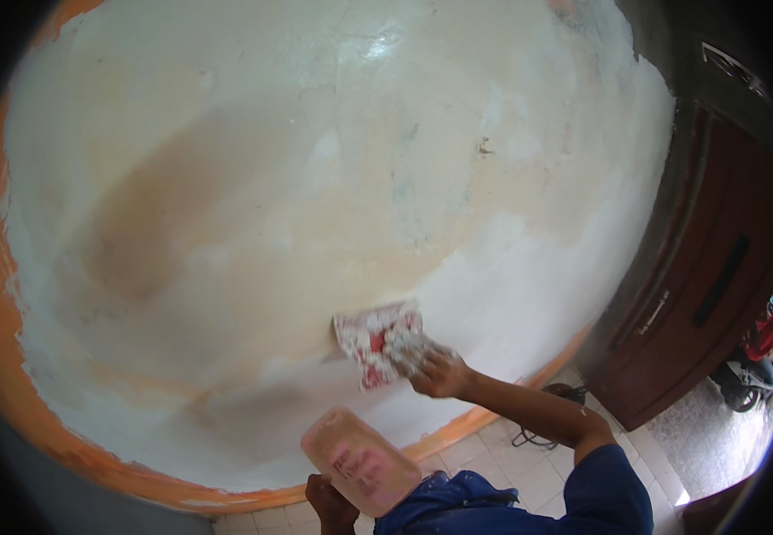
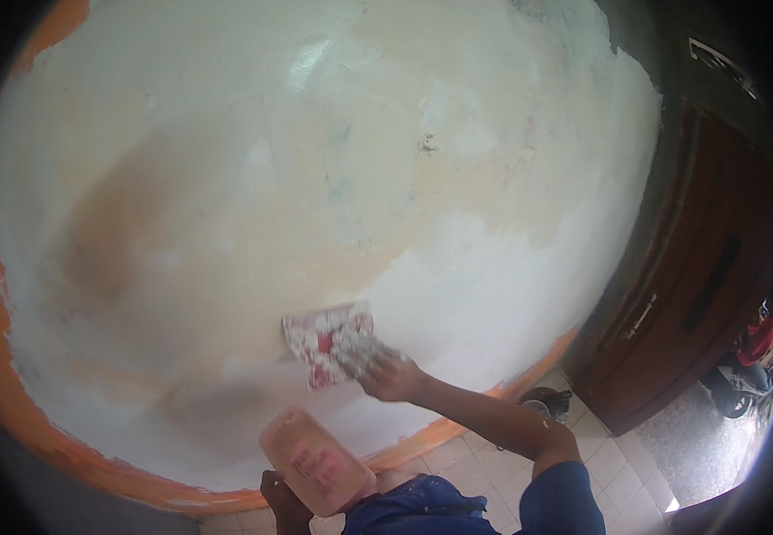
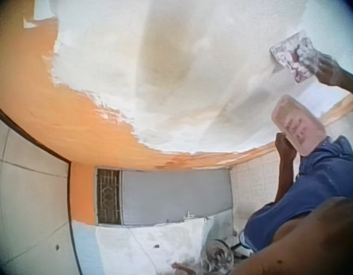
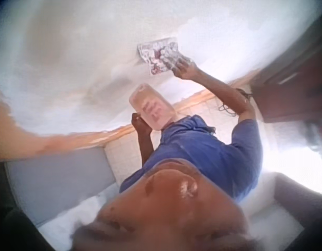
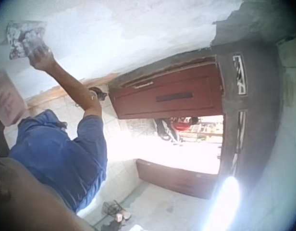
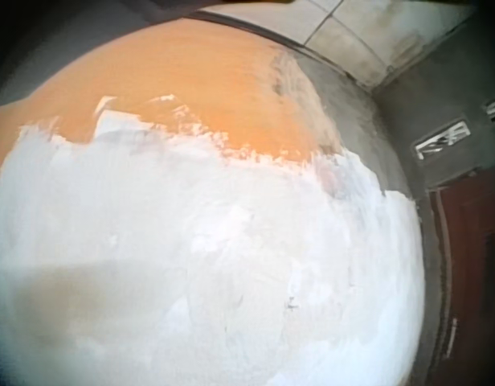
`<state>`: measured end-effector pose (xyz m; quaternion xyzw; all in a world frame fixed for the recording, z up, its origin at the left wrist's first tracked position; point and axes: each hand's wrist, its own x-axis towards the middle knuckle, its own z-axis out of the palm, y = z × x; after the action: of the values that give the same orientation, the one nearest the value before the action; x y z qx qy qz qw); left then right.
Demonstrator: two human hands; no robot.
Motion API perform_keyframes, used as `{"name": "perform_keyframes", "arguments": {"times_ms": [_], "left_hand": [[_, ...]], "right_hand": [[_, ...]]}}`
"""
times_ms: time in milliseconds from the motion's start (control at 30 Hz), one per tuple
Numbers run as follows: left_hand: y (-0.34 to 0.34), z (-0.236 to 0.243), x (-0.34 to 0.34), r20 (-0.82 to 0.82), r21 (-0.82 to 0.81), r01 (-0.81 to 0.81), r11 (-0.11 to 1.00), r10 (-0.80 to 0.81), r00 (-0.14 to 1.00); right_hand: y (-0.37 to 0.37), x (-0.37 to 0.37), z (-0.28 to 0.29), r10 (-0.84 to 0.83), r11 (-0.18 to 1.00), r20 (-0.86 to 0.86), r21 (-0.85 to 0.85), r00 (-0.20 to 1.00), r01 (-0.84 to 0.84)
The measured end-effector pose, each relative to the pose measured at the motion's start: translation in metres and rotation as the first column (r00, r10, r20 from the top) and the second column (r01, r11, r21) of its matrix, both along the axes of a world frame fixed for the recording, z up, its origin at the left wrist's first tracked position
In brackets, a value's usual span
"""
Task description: The person applies plaster to a wall using a putty knife, repeatedly scooping material from a plastic container and spreading it across the wall surface.
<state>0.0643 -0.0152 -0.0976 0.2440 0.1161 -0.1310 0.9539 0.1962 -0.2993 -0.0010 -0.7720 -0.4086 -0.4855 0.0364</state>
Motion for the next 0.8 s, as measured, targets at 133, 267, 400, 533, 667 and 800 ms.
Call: {"name": "perform_keyframes", "arguments": {"times_ms": [133, 267, 400, 533, 667, 800], "left_hand": [[0.012, -0.008, 0.001, 0.045, 0.081, -0.006, 0.997, 0.003, 0.999], [-0.002, 0.016, -0.004, -0.003, -0.005, 0.017, 1.000, -0.017, 1.000], [0.001, -0.004, -0.002, 0.025, 0.050, -0.063, 0.997, 0.062, 0.998], [0.014, -0.041, -0.003, 0.141, 0.583, -0.104, 0.806, 0.025, 0.990], [-0.008, 0.027, -0.009, 0.011, 0.025, -0.055, 0.998, 0.055, 0.998], [0.005, 0.014, -0.010, 0.006, 0.082, -0.076, 0.994, 0.076, 0.997]], "right_hand": [[-0.016, -0.008, 0.089, 0.063, 0.994, 0.282, 0.070, 0.957, -0.086], [-0.041, 0.032, 0.165, -0.280, 0.926, 0.334, 0.341, 0.900, 0.161], [-0.031, 0.052, 0.112, -0.217, 0.969, 0.192, 0.158, 0.957, 0.189], [0.005, 0.012, 0.005, -0.105, 0.994, -0.028, 0.009, 0.994, 0.105], [-0.002, -0.019, -0.019, 0.060, 0.997, -0.089, 0.056, 0.994, -0.056], [-0.032, -0.013, 0.097, -0.001, 0.993, 0.247, 0.117, 0.969, -0.029]]}}
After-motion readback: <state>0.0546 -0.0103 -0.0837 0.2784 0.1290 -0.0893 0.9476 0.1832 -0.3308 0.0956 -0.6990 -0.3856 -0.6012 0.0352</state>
